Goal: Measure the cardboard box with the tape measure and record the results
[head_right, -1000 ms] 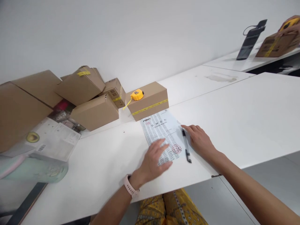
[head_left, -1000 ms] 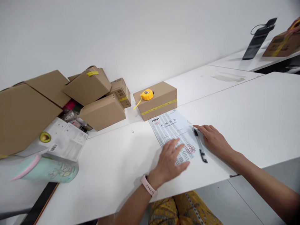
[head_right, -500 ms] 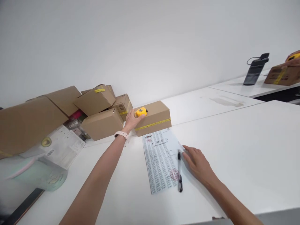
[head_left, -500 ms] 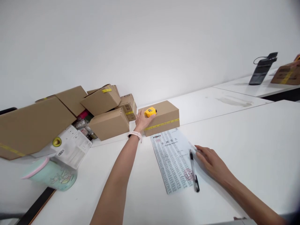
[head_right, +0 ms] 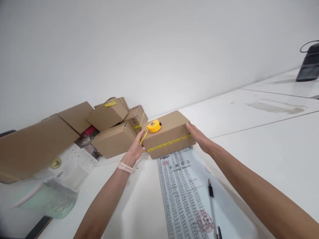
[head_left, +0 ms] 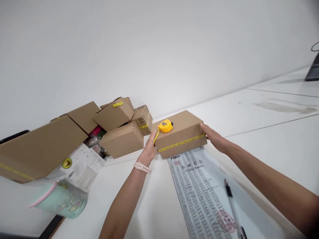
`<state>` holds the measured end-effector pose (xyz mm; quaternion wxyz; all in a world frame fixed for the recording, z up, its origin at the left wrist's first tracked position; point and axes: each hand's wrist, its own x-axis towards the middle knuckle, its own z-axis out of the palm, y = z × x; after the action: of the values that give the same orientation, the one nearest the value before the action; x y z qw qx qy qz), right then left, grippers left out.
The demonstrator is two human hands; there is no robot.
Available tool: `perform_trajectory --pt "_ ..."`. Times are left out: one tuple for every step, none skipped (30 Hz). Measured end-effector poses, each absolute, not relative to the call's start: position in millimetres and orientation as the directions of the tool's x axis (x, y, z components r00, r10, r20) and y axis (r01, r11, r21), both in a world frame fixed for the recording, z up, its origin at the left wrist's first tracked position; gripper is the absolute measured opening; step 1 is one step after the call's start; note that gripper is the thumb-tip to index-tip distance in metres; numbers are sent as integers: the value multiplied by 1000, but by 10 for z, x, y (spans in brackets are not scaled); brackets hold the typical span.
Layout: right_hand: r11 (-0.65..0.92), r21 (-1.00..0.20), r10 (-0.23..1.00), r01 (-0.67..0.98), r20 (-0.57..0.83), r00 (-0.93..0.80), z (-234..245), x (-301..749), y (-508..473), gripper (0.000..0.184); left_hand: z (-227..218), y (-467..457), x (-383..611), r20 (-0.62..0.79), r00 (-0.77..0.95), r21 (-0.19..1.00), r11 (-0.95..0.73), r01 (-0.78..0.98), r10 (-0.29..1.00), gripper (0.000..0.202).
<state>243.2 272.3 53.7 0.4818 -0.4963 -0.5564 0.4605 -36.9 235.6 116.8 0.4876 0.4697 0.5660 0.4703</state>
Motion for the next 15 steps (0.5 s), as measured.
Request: perform_trajectory --pt "94 -989 995 113 89 -51 541 2468 2605 61 1187 2230 -356 -109 -64 992 113 60 992 62" --pt "106 -987 993 118 100 -61 541 2515 2469 59 1199 2087 -343 -108 -46 993 110 48 993 60" --pt "117 -985 991 124 108 -74 538 2564 2323 56 1200 1933 -329 -109 -28 993 110 38 994 59" --pt "121 -984 990 130 111 -84 532 2609 2174 54 1188 1774 -315 -114 -14 993 115 29 993 59" --pt "119 -984 990 135 108 -88 521 2645 2028 53 1164 1619 -301 -123 -4 992 123 22 992 60" --pt "115 -984 991 137 103 -88 505 2669 1890 53 1129 1474 -289 -131 2 991 131 16 991 62" --pt "111 -984 991 137 100 -84 481 2681 1764 53 1086 1344 -278 -134 6 991 134 14 991 64" --pt "111 -984 992 138 101 -78 451 2684 1653 54 1042 1236 -272 -132 10 991 131 17 991 66" --pt "117 -984 991 137 108 -76 413 2678 1558 54 1002 1150 -271 -121 16 992 121 28 992 67" --pt "128 -982 990 137 119 -71 370 2667 1479 54 973 1090 -275 -103 14 993 102 59 995 68" --pt "140 -980 989 138 133 -60 322 2653 1414 54 957 1054 -283 -80 1 991 80 108 997 68" --pt "149 -978 989 143 145 -38 272 2636 1359 54 957 1039 -294 -55 -23 985 58 163 998 70" --pt "156 -975 988 156 157 -8 220 2617 1311 55 973 1042 -305 -28 -54 975 39 218 998 73" --pt "167 -969 984 185 175 27 167 2596 1265 57 1001 1057 -316 5 -86 964 18 265 996 76" --pt "176 -959 980 223 193 57 114 2575 1218 58 1038 1082 -325 41 -109 953 -7 302 993 80"
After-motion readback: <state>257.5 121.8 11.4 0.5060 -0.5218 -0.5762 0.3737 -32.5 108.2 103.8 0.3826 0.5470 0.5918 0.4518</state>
